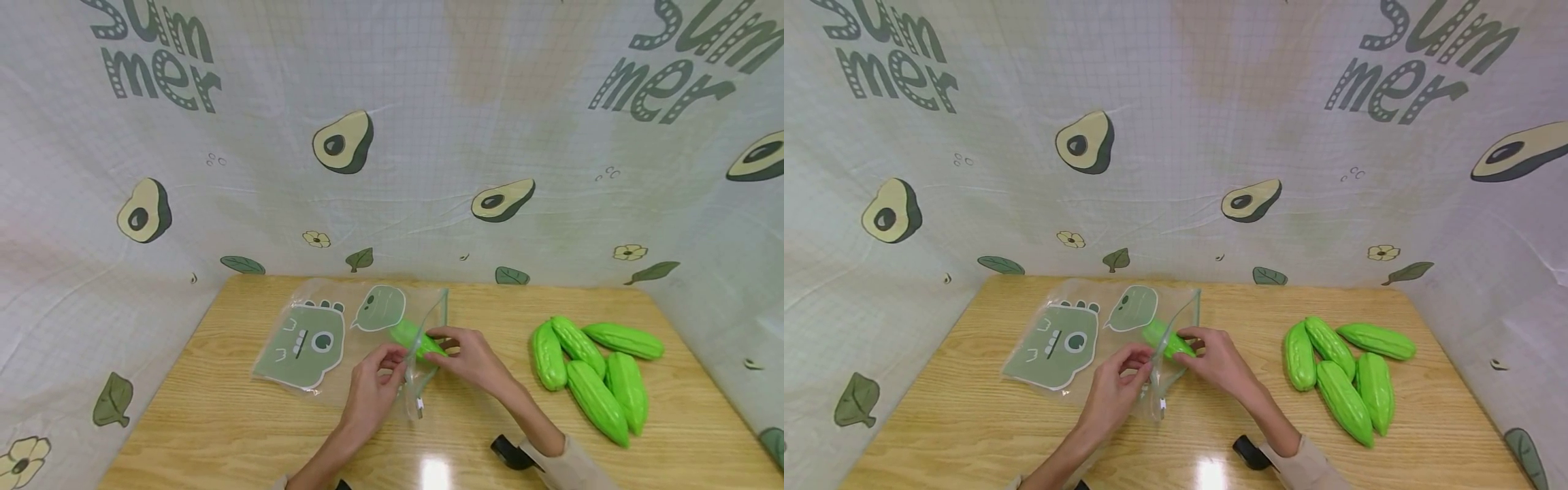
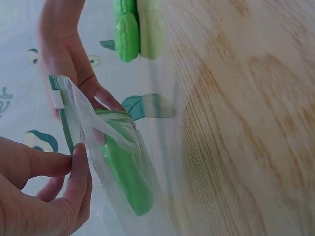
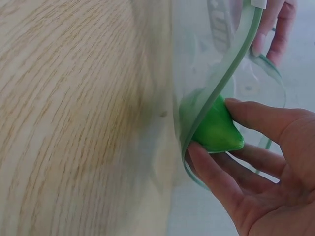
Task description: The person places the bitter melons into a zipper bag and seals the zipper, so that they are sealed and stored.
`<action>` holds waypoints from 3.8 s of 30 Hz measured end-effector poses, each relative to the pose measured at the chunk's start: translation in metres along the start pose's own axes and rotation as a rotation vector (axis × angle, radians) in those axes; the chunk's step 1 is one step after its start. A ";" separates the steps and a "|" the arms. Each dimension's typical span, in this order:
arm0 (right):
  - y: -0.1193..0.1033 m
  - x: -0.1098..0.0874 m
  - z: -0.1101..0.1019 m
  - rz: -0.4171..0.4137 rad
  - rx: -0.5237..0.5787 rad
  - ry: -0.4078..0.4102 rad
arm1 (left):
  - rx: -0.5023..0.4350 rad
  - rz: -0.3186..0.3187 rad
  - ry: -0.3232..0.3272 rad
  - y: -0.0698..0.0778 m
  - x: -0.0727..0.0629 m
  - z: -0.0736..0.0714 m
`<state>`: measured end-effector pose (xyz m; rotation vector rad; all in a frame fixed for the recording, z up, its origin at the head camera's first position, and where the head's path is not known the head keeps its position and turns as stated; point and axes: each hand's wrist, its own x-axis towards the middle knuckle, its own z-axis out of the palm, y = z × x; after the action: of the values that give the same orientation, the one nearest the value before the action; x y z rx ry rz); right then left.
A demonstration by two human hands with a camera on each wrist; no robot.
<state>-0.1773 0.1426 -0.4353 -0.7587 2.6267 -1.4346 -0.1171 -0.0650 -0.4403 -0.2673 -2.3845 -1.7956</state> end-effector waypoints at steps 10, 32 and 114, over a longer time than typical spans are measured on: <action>0.007 0.007 0.008 0.019 -0.015 -0.015 | -0.035 -0.019 0.010 0.000 0.000 0.002; 0.021 0.024 0.021 0.012 0.121 -0.074 | -0.114 -0.017 0.007 0.002 0.000 0.001; 0.023 -0.023 -0.024 -0.122 -0.242 0.178 | -0.093 -0.058 -0.007 -0.002 0.001 0.003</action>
<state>-0.1732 0.1820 -0.4442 -0.8644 2.9789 -1.2799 -0.1190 -0.0622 -0.4431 -0.2171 -2.3408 -1.9369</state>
